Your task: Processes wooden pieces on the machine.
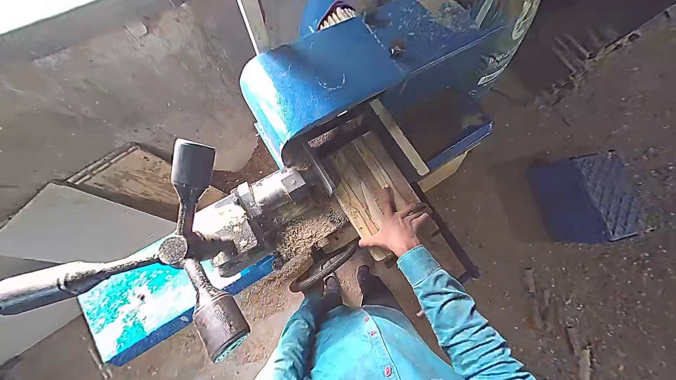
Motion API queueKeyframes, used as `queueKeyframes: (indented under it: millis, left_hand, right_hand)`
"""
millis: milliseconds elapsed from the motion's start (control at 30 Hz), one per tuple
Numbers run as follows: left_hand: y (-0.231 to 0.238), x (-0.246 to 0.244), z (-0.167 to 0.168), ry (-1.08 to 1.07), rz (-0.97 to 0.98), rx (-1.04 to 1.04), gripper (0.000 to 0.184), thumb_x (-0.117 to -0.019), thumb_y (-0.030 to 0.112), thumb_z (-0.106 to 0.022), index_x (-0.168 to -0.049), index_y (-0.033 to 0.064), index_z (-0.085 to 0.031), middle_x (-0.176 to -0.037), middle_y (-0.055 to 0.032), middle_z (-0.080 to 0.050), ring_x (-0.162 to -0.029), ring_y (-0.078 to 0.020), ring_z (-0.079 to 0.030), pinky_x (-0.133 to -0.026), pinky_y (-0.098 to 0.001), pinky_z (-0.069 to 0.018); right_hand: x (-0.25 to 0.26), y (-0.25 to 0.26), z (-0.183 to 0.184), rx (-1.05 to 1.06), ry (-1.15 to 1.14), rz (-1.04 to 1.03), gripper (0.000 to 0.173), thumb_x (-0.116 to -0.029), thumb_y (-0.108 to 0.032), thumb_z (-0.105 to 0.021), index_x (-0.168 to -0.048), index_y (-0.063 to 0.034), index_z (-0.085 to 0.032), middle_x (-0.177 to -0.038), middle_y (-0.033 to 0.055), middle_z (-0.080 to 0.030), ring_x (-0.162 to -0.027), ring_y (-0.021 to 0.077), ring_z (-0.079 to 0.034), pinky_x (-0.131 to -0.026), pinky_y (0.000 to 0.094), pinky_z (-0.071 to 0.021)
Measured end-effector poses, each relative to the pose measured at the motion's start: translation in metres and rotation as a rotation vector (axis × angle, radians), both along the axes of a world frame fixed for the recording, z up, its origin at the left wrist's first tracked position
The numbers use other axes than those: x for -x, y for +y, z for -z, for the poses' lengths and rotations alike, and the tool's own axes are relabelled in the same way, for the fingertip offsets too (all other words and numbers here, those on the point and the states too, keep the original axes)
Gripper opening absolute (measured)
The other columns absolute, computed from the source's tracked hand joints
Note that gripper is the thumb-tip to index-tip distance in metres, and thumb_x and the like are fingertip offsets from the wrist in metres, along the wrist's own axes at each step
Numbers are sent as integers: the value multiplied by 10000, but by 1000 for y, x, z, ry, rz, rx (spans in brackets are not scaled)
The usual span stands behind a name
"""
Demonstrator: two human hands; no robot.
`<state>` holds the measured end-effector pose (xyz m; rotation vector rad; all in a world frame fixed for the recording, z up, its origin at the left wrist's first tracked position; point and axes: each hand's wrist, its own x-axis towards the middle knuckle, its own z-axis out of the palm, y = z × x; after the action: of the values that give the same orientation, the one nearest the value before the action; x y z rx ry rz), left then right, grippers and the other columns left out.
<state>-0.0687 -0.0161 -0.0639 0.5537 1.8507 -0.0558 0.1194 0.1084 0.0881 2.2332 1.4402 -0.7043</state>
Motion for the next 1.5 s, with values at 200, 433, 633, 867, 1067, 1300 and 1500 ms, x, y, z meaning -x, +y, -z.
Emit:
queueKeyframes:
  millis: [200, 433, 633, 867, 1067, 1300, 1500]
  left_hand:
    - [-6, -13, 72, 38, 101, -110, 403, -1049, 202, -516, -1351, -57, -579, -1245, -255, -654, -1053, -349, -678, -914, -499, -557]
    - [-11, 9, 77, 78, 284, -138, 526, -1013, 332, -640, -1333, -80, -577, -1220, -289, -660, -1112, -405, -660, -994, -575, -500]
    - [-60, -10, 3, 105, 139, -481, 631, -867, 270, -826, -1316, -109, -596, -1414, -375, -498, -1356, -505, -462, -1133, -592, -378]
    - [-65, -63, -29, -200, 313, -422, 404, -1005, 273, -647, -1293, -11, -658, -1236, -210, -694, -1115, -318, -692, -1017, -491, -531]
    - [-67, -107, -71, -229, 237, -602, 396, -987, 286, -632, -1275, 16, -670, -1173, -141, -728, -1013, -206, -730, -899, -391, -602]
    - [-16, -128, -138, -237, 42, -1165, 276, -1015, 177, -604, -1139, -58, -677, -995, -74, -745, -832, -130, -717, -748, -316, -625]
    - [27, -118, -155, -44, -152, -1365, 221, -1016, 177, -609, -1141, 1, -657, -1000, -5, -730, -848, -93, -722, -773, -302, -638]
  right_hand:
    - [-1, -9, 7, -76, 79, 27, 1682, -434, -754, -909, -1641, -268, 156, -1584, 482, 51, -1452, 695, -73, -1156, 761, -168]
    - [-79, -66, -33, -475, 289, 40, 1122, -757, -724, -760, -1634, -207, -288, -1525, 320, -412, -1304, 508, -512, -993, 705, -444]
    - [-167, -134, -21, 49, 271, 397, 785, -1004, -687, -427, -1023, 52, -689, -986, 232, -698, -929, 353, -689, -842, 549, -525]
    - [-143, -113, 16, -157, 1090, 797, 512, -1107, -434, -400, -940, -9, -631, -731, 23, -638, -618, 103, -630, -610, 270, -545]
    - [-190, -79, 27, 39, 1052, 515, 634, -1088, -555, -340, -881, -44, -653, -599, 3, -622, -478, 90, -585, -489, 253, -499]
    - [-195, -43, 34, 107, 1082, 426, 684, -1066, -605, -350, -713, -67, -579, -507, 7, -550, -432, 111, -574, -463, 270, -514]
    - [-202, -38, 35, 132, 1069, 306, 676, -1085, -571, -317, -694, -90, -586, -478, -34, -478, -393, 63, -476, -424, 228, -433]
